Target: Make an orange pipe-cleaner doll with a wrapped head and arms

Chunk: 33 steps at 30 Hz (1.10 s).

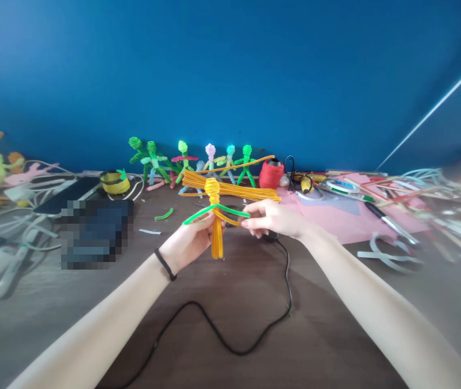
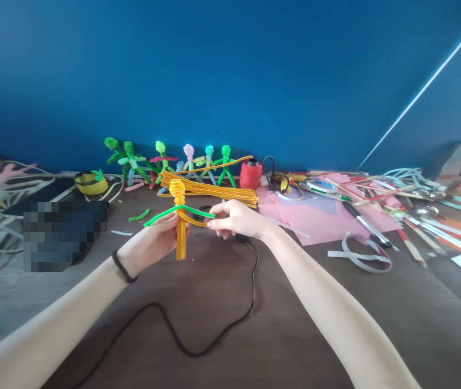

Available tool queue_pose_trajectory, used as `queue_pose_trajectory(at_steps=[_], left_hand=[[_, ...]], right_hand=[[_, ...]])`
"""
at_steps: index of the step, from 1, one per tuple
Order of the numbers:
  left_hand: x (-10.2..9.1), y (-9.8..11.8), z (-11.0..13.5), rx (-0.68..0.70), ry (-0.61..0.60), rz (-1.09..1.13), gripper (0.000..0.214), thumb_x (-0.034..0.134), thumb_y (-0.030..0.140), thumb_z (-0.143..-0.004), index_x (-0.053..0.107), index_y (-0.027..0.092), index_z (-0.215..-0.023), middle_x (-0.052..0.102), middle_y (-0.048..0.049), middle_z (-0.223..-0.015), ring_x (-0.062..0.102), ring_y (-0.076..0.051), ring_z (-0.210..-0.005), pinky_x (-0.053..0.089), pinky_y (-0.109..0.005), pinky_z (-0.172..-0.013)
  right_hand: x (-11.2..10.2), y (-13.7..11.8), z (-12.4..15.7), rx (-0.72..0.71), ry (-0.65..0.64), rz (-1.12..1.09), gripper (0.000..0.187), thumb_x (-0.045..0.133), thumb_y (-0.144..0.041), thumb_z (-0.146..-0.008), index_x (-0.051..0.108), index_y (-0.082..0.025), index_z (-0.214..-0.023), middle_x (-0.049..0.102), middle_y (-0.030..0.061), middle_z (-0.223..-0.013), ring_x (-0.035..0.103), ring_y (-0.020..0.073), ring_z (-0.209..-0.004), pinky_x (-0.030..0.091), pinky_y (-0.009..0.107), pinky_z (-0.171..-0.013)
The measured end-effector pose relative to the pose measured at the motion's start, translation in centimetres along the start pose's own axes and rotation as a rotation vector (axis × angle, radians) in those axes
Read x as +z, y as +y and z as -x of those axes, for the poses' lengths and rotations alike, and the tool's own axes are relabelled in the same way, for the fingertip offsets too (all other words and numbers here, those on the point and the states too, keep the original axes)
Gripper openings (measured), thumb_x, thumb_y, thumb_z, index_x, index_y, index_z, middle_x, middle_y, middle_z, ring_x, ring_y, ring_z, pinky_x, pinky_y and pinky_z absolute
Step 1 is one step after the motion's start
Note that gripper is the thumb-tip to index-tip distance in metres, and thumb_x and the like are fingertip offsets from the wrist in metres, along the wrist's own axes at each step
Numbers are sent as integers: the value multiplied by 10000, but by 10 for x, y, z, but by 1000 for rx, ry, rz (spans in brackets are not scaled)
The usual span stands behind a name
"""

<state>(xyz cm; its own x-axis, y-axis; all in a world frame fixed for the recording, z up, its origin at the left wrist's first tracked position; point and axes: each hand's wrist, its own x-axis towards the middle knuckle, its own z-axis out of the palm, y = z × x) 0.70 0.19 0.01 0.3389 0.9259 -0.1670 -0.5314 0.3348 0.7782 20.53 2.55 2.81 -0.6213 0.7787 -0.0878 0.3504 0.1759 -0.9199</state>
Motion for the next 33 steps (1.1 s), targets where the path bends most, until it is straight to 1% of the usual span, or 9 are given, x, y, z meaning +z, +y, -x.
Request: queue_pose_trajectory(at_steps=[3,5,11,14,17,21,26,28,33], left_hand=[[0,-4,1,27,-60,-42,95,585,140,-730,626,140,-816,642,-16,-746,591,-98,-654,462,-202,-613],[2,-7,3,50,-83,-69,109,594,159,-726,626,153,-830,646,-14,-772,592,-108,-689,455,-213,-630],[5,-12,4,109,-43,-157,136,640,177,-681,629,171,-817,641,-3,-780,572,-97,-700,425,-194,-634],[2,-12,3,110,-4,-192,161,657,172,-664,631,163,-822,637,1,-769,560,-73,-655,419,-171,-608],[-3,-7,1,50,-47,-191,184,661,155,-654,631,149,-835,634,-10,-736,565,-77,-623,434,-179,-599],[-10,4,-2,-49,-105,-148,161,587,110,-694,627,137,-848,657,-48,-762,614,-123,-674,476,-227,-670],[-11,13,-1,-140,-239,-105,139,542,225,-728,624,124,-778,676,-103,-803,643,-216,-774,488,-307,-731],[-7,12,1,-104,-225,-193,144,553,238,-743,618,121,-796,677,-102,-768,647,-210,-754,490,-310,-727],[2,7,3,-26,-77,-410,123,645,193,-681,631,101,-762,669,-79,-704,634,-156,-630,495,-238,-585]], right_hand=[[5,-2,1,-19,-30,-52,192,545,-256,-745,528,-129,-887,612,43,-785,580,100,-589,387,185,-446],[11,-5,0,-31,-38,-118,248,542,-281,-755,490,-148,-958,606,40,-836,578,88,-550,390,180,-424],[22,-3,-4,-52,13,-200,356,571,-409,-727,441,-166,-953,566,-8,-722,457,41,-363,315,170,-324],[22,-3,-3,-103,70,-119,363,652,-371,-657,476,-167,-901,569,-11,-746,465,43,-420,324,175,-367],[21,-4,-2,-145,84,-37,277,656,-345,-655,525,-147,-798,576,-11,-691,527,85,-550,392,211,-507],[18,-6,0,-143,107,37,216,617,-338,-687,561,-137,-743,556,-20,-648,500,86,-546,380,233,-551],[13,-8,2,-140,94,67,167,590,-285,-702,588,-118,-708,577,1,-684,517,112,-653,377,242,-607],[11,-9,2,-135,78,86,156,582,-273,-704,593,-117,-705,572,-4,-673,509,111,-644,372,241,-600],[10,-6,2,-104,44,77,180,584,-289,-700,614,-124,-765,609,13,-708,534,126,-667,387,257,-623]])
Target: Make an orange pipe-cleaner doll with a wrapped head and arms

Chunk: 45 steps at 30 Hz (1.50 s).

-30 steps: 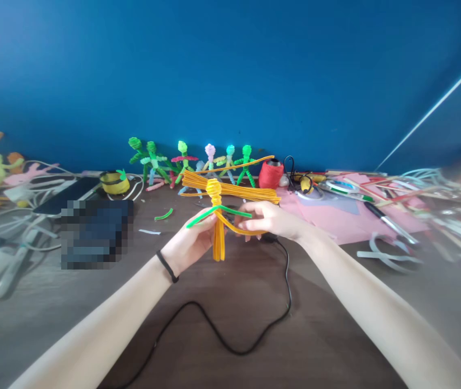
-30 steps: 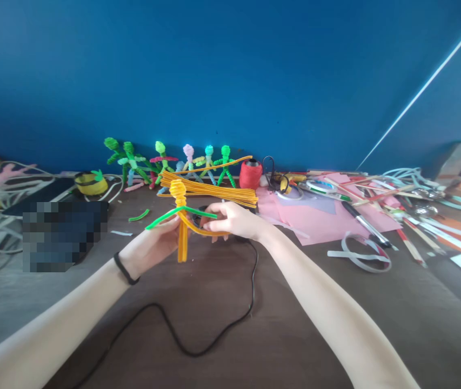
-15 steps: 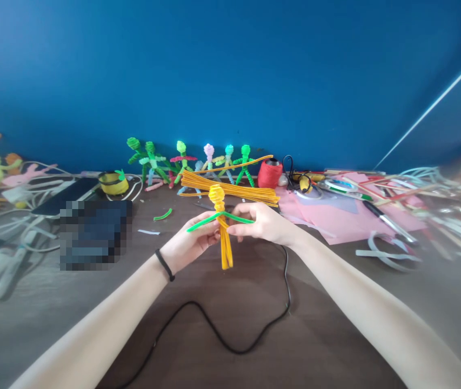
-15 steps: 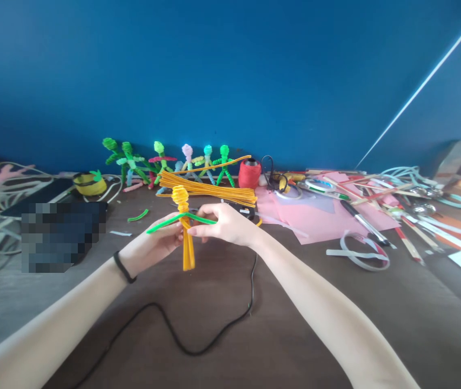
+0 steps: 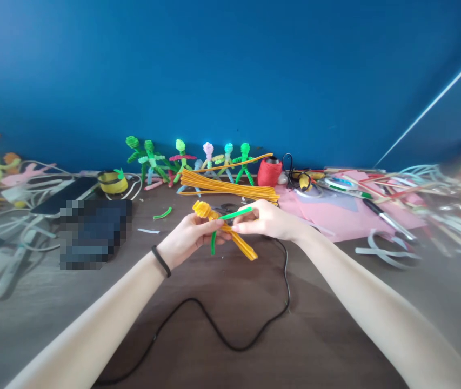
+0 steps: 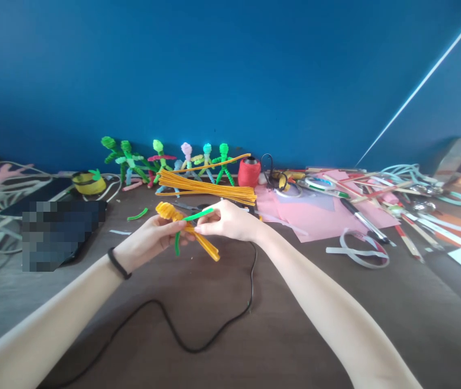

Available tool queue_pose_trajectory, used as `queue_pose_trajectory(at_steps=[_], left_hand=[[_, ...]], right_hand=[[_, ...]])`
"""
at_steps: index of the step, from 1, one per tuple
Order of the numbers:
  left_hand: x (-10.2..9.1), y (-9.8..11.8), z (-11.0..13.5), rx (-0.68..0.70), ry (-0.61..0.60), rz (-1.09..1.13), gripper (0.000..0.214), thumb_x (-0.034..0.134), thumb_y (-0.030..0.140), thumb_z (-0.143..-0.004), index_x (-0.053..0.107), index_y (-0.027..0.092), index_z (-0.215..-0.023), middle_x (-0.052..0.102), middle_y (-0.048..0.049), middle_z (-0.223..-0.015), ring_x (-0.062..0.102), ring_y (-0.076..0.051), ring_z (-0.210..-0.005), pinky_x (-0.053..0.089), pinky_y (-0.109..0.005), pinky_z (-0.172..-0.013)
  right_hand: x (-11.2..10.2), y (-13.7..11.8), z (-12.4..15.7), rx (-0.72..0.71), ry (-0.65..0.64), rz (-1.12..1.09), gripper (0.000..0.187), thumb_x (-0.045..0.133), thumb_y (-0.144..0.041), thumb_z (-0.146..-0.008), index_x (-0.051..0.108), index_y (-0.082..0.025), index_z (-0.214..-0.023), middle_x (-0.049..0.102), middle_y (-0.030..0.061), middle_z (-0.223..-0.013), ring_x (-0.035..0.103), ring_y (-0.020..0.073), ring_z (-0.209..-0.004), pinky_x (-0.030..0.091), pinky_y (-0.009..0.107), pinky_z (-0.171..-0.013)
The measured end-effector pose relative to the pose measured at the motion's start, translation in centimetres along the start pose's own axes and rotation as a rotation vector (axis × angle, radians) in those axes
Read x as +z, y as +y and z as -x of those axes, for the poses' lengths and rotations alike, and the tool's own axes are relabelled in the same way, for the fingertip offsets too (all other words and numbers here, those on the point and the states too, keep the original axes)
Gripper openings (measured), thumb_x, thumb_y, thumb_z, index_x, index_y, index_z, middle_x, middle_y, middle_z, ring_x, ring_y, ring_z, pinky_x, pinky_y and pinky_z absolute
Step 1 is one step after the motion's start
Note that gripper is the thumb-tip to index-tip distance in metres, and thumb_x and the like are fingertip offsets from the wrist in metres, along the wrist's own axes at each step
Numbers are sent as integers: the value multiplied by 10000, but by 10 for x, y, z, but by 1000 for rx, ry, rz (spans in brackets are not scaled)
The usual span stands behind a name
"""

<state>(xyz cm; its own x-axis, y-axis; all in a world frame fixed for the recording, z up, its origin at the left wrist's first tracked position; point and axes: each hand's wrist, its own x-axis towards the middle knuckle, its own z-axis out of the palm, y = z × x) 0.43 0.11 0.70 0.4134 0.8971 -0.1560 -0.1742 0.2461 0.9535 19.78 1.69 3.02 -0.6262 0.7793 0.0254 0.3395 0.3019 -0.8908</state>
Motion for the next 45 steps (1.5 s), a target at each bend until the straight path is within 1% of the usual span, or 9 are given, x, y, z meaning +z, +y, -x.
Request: queue_pose_trajectory(at_steps=[4,8,13,17,23,29,33,37,45], left_hand=[[1,0,0,10,63,-22,122,672,188,-652,662,93,-727,667,-63,-688,601,-115,-591,480,-209,-581],[-2,2,1,-24,38,-20,93,675,170,-642,676,90,-691,649,-56,-610,588,-112,-566,463,-194,-542],[-3,2,2,-2,-27,7,65,675,154,-640,670,102,-678,643,-43,-601,586,-104,-568,463,-189,-558],[-4,2,2,13,-50,20,67,673,152,-644,668,99,-684,642,-46,-612,586,-104,-574,462,-192,-561],[-1,2,1,44,36,40,70,679,164,-637,640,109,-655,613,-22,-596,561,-88,-529,448,-179,-502],[-1,1,2,3,80,18,88,692,168,-615,623,117,-632,594,9,-569,549,-67,-502,449,-163,-495],[0,2,2,-29,57,16,61,680,134,-605,625,115,-627,599,9,-564,553,-73,-491,458,-177,-498],[4,2,3,-42,32,1,38,659,110,-611,621,111,-615,597,4,-552,558,-87,-487,461,-194,-496],[5,2,7,-66,-98,23,18,629,108,-657,618,109,-642,614,-12,-552,567,-89,-505,469,-199,-534]], right_hand=[[-4,0,0,-51,90,96,224,586,-344,-707,625,-128,-757,592,8,-690,514,116,-643,369,247,-592],[-7,-2,0,-114,132,164,192,577,-317,-724,627,-132,-740,568,-2,-670,494,106,-639,353,240,-585],[-10,-1,-1,-108,128,146,201,572,-325,-731,622,-130,-745,572,0,-678,487,98,-630,353,234,-575],[-13,2,0,-62,65,101,237,588,-361,-718,633,-132,-763,591,7,-685,505,104,-632,375,240,-582],[-16,3,1,-46,-38,9,170,617,-300,-700,651,-143,-758,649,28,-769,570,133,-739,425,265,-678],[-15,2,0,-17,53,43,235,623,-351,-690,658,-137,-780,628,19,-711,539,119,-656,401,248,-603],[-14,3,-1,-13,60,77,248,613,-363,-695,659,-135,-780,602,12,-667,511,110,-613,372,240,-561],[-13,4,-2,-46,71,86,226,601,-347,-705,653,-140,-779,615,19,-693,534,120,-643,389,247,-582],[-2,7,-5,-113,203,76,153,587,-294,-710,621,-145,-707,628,21,-716,568,135,-683,416,261,-630]])
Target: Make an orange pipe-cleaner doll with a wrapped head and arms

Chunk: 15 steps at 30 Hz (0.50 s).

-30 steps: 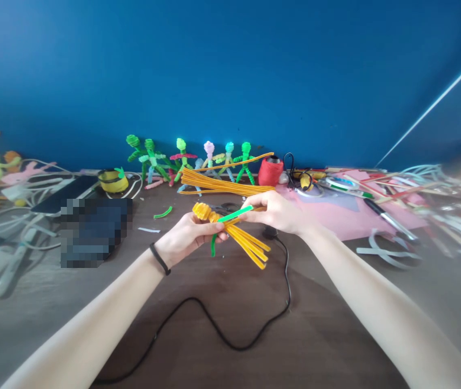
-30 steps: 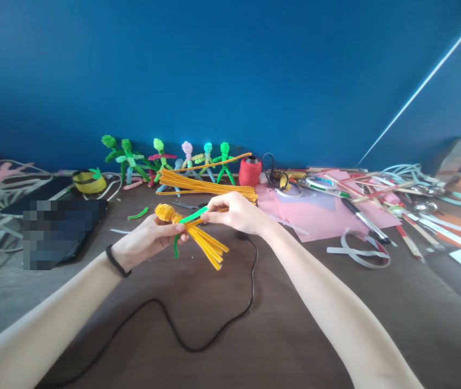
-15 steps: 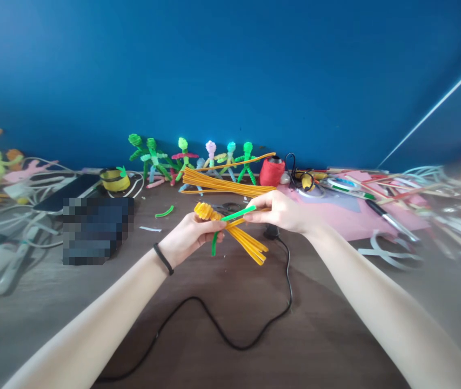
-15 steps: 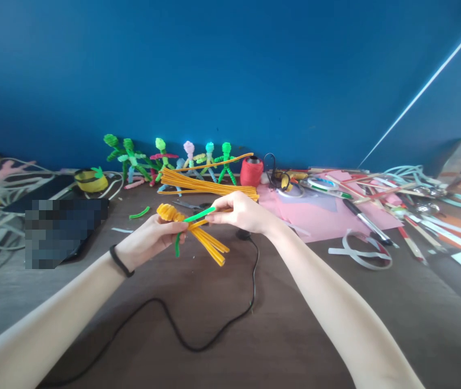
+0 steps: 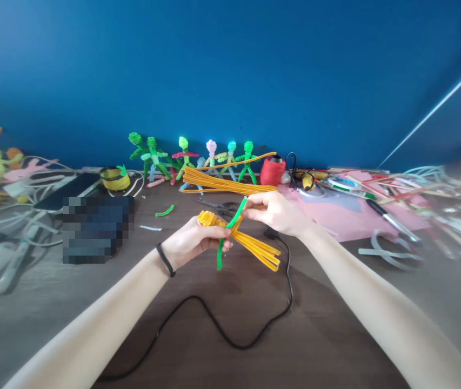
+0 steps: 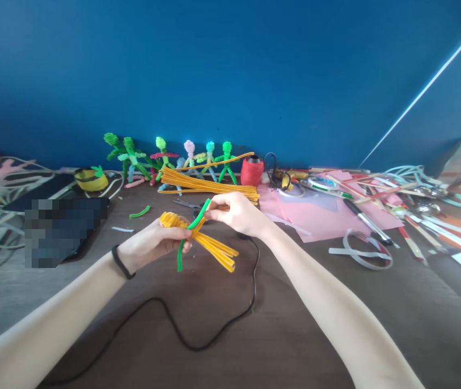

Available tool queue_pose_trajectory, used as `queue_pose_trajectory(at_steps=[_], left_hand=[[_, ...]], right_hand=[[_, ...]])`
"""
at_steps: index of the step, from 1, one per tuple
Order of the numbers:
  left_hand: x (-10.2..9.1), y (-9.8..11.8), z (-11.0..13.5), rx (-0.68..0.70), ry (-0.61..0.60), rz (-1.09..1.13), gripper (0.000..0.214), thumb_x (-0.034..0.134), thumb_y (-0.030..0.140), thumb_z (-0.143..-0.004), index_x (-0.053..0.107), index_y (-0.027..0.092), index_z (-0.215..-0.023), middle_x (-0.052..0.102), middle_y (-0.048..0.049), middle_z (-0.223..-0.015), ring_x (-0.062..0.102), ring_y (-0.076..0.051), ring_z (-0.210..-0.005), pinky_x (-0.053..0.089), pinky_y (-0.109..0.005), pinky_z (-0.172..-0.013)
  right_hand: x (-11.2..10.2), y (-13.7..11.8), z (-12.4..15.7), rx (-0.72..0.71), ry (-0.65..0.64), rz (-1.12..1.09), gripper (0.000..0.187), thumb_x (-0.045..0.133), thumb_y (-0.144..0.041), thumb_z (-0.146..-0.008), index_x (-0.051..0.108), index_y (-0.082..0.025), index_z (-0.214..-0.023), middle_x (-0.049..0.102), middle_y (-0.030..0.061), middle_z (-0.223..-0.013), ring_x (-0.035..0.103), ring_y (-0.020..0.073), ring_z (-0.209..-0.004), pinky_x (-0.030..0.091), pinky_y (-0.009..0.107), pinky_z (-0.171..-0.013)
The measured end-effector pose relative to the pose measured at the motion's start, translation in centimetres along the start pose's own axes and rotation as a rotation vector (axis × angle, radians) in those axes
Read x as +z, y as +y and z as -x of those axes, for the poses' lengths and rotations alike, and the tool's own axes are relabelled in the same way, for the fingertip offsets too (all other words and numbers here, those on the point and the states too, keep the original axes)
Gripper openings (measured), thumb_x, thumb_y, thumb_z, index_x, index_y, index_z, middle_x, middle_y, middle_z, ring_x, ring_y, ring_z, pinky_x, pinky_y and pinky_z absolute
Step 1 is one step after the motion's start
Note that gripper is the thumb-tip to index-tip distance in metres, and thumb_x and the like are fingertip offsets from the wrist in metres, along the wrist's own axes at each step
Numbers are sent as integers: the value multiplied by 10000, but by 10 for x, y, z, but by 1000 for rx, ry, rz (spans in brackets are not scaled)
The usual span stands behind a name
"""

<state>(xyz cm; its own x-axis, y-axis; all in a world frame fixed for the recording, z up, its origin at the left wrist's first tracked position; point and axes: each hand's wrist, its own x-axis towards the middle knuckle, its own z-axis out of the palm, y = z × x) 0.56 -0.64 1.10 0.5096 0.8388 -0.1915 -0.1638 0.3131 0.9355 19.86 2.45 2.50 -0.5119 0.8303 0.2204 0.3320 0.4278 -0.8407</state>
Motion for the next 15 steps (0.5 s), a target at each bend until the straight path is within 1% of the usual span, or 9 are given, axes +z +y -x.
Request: queue_pose_trajectory(at_steps=[3,5,7,10,11,13,15], left_hand=[[1,1,1,9,3,23,30,643,104,-646,615,114,-648,615,-8,-561,575,-94,-515,472,-202,-536],[1,1,1,27,14,42,40,652,107,-642,613,113,-649,615,-4,-573,577,-93,-523,474,-198,-534],[2,0,0,63,29,65,50,657,111,-645,609,114,-657,617,-3,-588,581,-90,-538,474,-188,-533],[1,-1,-2,117,64,112,68,663,111,-644,598,122,-663,617,2,-592,573,-79,-539,471,-175,-530],[1,-1,-3,133,76,125,69,663,112,-645,598,122,-666,617,1,-590,570,-76,-534,470,-172,-527],[0,-2,-4,160,97,147,62,662,115,-648,605,120,-672,616,-2,-583,568,-73,-532,470,-167,-524],[0,-3,-5,191,125,180,62,666,112,-642,609,118,-665,615,0,-591,572,-71,-537,476,-165,-530]], right_hand=[[6,3,0,12,41,18,115,575,-251,-708,614,-143,-705,620,14,-704,559,128,-667,407,247,-620],[10,6,-1,8,43,23,112,554,-234,-717,616,-140,-717,612,8,-712,552,123,-676,397,235,-616],[14,9,-1,31,9,1,159,527,-266,-740,618,-136,-733,601,4,-703,542,121,-659,382,224,-582],[19,15,0,93,-50,-19,237,485,-326,-769,604,-131,-709,571,-5,-635,515,114,-574,335,213,-495],[21,16,0,91,-63,6,238,483,-326,-770,595,-132,-688,563,-8,-616,509,114,-559,326,214,-486],[23,18,2,33,-64,90,217,486,-294,-768,577,-140,-645,570,-7,-614,528,125,-578,348,222,-513],[27,20,4,-18,5,177,204,479,-278,-774,582,-157,-647,603,0,-652,563,144,-629,389,239,-572]])
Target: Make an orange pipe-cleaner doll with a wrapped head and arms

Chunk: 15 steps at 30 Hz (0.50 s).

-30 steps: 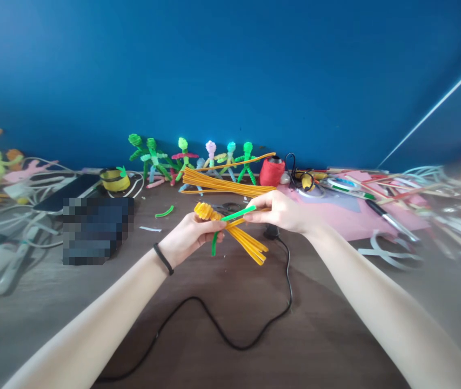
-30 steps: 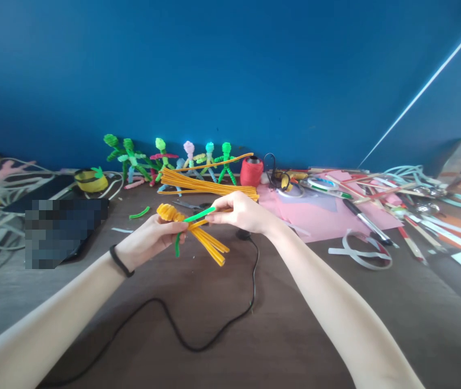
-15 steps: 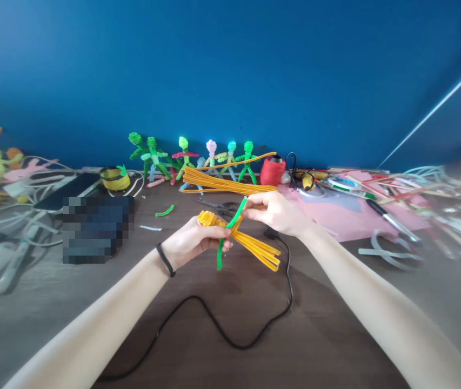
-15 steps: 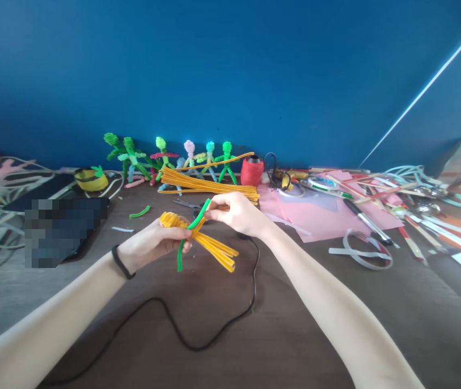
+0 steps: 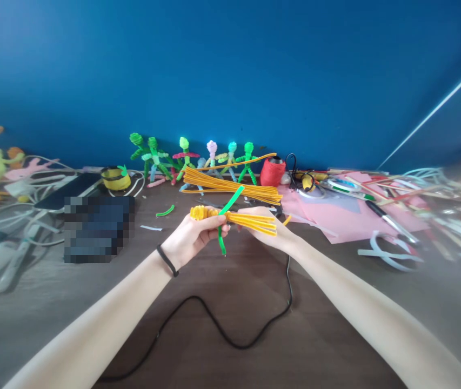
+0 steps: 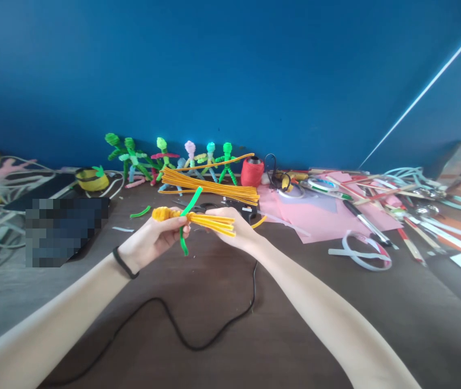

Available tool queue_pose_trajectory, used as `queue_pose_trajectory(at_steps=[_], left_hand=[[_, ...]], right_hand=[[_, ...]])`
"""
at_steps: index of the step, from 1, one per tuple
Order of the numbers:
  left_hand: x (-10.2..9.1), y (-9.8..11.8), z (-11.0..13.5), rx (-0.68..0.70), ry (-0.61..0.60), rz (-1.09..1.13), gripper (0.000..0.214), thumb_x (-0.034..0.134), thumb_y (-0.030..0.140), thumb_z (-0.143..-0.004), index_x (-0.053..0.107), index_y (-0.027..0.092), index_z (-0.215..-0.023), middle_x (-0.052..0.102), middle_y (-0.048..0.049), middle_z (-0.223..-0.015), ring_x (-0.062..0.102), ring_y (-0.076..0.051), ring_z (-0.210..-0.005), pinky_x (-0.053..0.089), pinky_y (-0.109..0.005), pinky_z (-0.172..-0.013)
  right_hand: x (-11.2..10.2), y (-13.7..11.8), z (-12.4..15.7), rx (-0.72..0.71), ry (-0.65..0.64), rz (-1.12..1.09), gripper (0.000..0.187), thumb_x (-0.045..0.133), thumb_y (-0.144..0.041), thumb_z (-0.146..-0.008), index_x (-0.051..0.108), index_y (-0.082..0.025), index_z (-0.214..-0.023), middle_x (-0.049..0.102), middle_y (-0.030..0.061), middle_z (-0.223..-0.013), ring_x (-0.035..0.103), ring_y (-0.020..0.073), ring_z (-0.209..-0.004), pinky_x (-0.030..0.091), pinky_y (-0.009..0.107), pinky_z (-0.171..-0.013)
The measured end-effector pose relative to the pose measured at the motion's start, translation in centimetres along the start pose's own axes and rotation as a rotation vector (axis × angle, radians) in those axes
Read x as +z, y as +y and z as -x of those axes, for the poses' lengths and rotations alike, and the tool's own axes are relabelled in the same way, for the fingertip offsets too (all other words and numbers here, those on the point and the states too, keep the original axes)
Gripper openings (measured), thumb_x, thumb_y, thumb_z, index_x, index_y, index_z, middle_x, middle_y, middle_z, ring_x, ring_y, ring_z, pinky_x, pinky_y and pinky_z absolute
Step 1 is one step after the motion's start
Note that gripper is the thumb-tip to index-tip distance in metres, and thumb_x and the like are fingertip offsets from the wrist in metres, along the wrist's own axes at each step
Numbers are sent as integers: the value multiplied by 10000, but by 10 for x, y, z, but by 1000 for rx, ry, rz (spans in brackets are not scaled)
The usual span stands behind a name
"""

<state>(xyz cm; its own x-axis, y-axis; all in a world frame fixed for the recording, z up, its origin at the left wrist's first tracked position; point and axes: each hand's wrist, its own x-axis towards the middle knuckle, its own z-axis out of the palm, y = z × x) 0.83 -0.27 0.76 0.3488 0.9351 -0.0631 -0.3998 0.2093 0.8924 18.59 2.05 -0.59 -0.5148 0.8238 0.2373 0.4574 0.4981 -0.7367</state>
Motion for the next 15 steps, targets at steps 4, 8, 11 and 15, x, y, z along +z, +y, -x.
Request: queue_pose_trajectory(at_steps=[4,8,11,15], left_hand=[[-3,-1,-3,58,74,72,81,678,101,-623,611,129,-659,616,13,-607,581,-67,-538,490,-159,-546],[-4,-2,-5,91,86,103,73,673,101,-629,630,132,-680,622,11,-612,583,-66,-541,492,-150,-546],[-1,-4,-3,79,58,97,32,653,111,-654,638,118,-681,613,6,-588,568,-58,-529,481,-137,-539],[2,-7,-2,52,73,88,38,649,133,-660,643,105,-685,608,4,-588,555,-52,-533,474,-134,-552]], right_hand=[[8,3,2,61,177,109,256,437,-368,-808,630,-211,-748,659,9,-738,610,178,-685,439,268,-612],[16,3,2,73,223,199,258,438,-389,-817,650,-243,-830,678,6,-813,625,195,-788,465,286,-691],[21,-3,3,35,253,299,262,408,-342,-845,636,-256,-940,673,5,-916,605,194,-893,447,298,-791],[25,-18,5,0,164,376,315,340,-334,-876,613,-225,-991,652,42,-993,585,205,-928,429,319,-815]])
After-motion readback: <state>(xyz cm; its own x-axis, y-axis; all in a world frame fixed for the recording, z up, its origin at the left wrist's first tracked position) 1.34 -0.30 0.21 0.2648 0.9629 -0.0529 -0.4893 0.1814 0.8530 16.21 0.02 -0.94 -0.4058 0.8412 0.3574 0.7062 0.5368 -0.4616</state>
